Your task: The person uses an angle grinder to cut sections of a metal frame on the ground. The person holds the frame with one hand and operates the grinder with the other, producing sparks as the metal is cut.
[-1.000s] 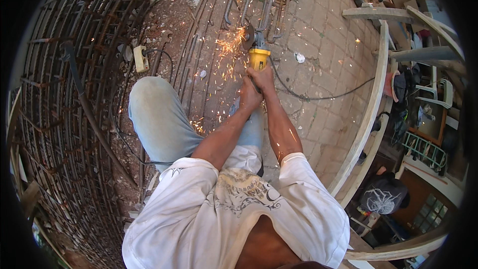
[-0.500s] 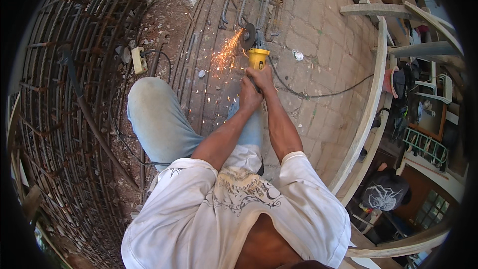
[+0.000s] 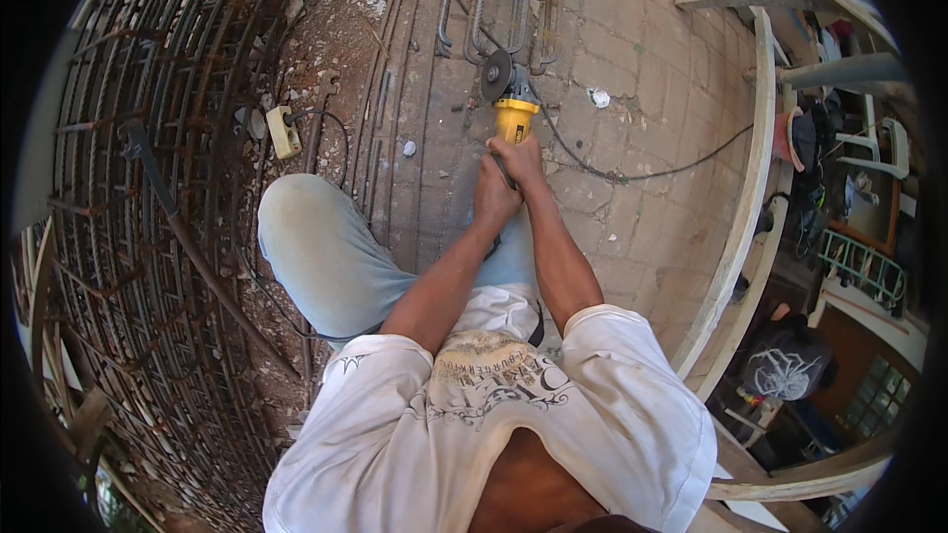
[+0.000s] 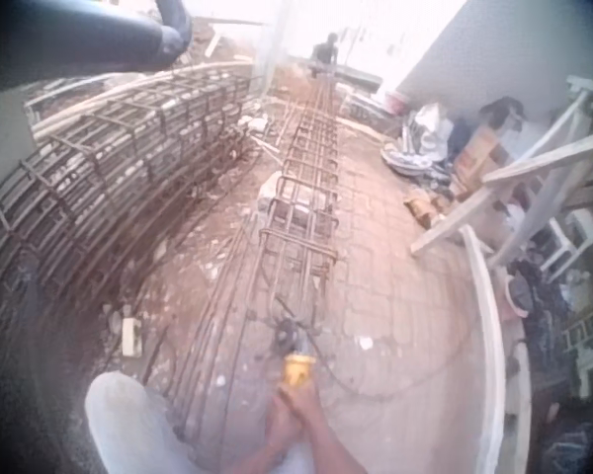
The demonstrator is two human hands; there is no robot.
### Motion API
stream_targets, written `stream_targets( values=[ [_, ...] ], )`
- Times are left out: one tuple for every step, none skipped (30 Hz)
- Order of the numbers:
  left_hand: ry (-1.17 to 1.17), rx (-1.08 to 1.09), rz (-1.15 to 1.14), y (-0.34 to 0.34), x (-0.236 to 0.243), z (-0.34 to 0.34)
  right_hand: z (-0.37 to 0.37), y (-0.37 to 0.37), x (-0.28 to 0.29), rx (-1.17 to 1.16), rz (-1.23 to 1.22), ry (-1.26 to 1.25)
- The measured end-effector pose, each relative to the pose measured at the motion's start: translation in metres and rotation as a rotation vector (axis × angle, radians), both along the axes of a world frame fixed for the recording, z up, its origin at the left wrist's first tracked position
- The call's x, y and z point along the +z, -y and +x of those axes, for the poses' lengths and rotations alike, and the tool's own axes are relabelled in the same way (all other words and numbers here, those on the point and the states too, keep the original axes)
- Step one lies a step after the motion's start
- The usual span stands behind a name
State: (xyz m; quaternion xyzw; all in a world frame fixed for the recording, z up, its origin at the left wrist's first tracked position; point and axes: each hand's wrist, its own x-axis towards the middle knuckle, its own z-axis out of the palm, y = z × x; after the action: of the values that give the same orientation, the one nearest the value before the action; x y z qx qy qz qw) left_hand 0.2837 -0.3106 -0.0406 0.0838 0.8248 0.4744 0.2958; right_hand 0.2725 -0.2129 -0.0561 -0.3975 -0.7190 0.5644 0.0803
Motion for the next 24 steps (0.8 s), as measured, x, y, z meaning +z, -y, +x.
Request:
stream_targets(
  values=[
    [0.014,-0.021,0.002,0.005,0.001,-0.001,0.003,0.005,0.0,-0.033,0.008,0.031],
    [0.038,-0.055,-0.005,0.009,0.001,-0.002,0.004,0.008,0.0,-0.055,0.022,0.036],
    [0.013,-0.068,0.025,0.012,0.002,-0.004,0.002,0.01,-0.001,-0.087,0.033,0.048],
    [-0.005,-0.091,0.049,0.014,0.002,-0.007,0.001,0.012,-0.001,-0.138,0.044,0.07],
    [-0.023,-0.107,0.078,0.016,0.002,-0.009,0.0,0.015,-0.002,-0.146,0.059,0.074],
    [-0.036,-0.128,0.089,0.017,0.002,-0.011,-0.001,0.017,-0.003,-0.16,0.074,0.094],
    [-0.046,-0.14,0.101,0.019,0.003,-0.012,-0.002,0.018,-0.004,-0.169,0.088,0.116],
    [-0.052,-0.156,0.093,0.02,0.003,-0.013,-0.002,0.019,-0.005,-0.183,0.078,0.124],
    [-0.028,-0.16,0.083,0.021,0.003,-0.013,-0.002,0.02,-0.006,-0.192,0.066,0.135],
    [-0.001,-0.166,0.051,0.022,0.002,-0.012,-0.001,0.021,-0.006,-0.202,0.052,0.154],
    [0.015,-0.167,0.02,0.023,0.001,-0.013,-0.002,0.022,-0.007,-0.206,0.055,0.166],
    [0.021,-0.189,0.008,0.023,0.0,-0.014,-0.002,0.022,-0.007,-0.209,0.059,0.188],
    [0.022,-0.2,-0.001,0.022,-0.003,-0.014,-0.001,0.021,-0.007,-0.214,0.064,0.235],
    [0.023,-0.205,-0.005,0.021,-0.006,-0.015,-0.001,0.02,-0.007,-0.203,0.087,0.25],
    [0.037,-0.202,0.028,0.019,-0.009,-0.015,-0.002,0.019,-0.007,-0.198,0.108,0.285],
    [0.053,-0.199,0.057,0.017,-0.012,-0.016,-0.004,0.018,-0.007,-0.193,0.126,0.322],
    [0.087,-0.197,0.07,0.016,-0.015,-0.015,-0.004,0.016,-0.006,-0.178,0.112,0.325],
    [0.083,-0.18,0.083,0.015,-0.018,-0.015,-0.005,0.015,-0.005,-0.164,0.1,0.33],
    [0.095,-0.16,0.082,0.013,-0.02,-0.014,-0.006,0.012,-0.004,-0.154,0.082,0.362],
    [0.116,-0.143,0.07,0.013,-0.021,-0.013,-0.006,0.011,-0.002,-0.137,0.065,0.355],
    [0.099,-0.131,0.086,0.012,-0.021,-0.013,-0.006,0.011,0.0,-0.125,0.041,0.375],
    [0.088,-0.124,0.089,0.012,-0.021,-0.012,-0.006,0.01,0.002,-0.117,0.018,0.401],
    [0.087,-0.115,0.093,0.013,-0.02,-0.011,-0.007,0.011,0.004,-0.111,0.037,0.4],
    [0.065,-0.117,0.106,0.013,-0.019,-0.011,-0.007,0.011,0.006,-0.11,0.056,0.405]
  ],
)
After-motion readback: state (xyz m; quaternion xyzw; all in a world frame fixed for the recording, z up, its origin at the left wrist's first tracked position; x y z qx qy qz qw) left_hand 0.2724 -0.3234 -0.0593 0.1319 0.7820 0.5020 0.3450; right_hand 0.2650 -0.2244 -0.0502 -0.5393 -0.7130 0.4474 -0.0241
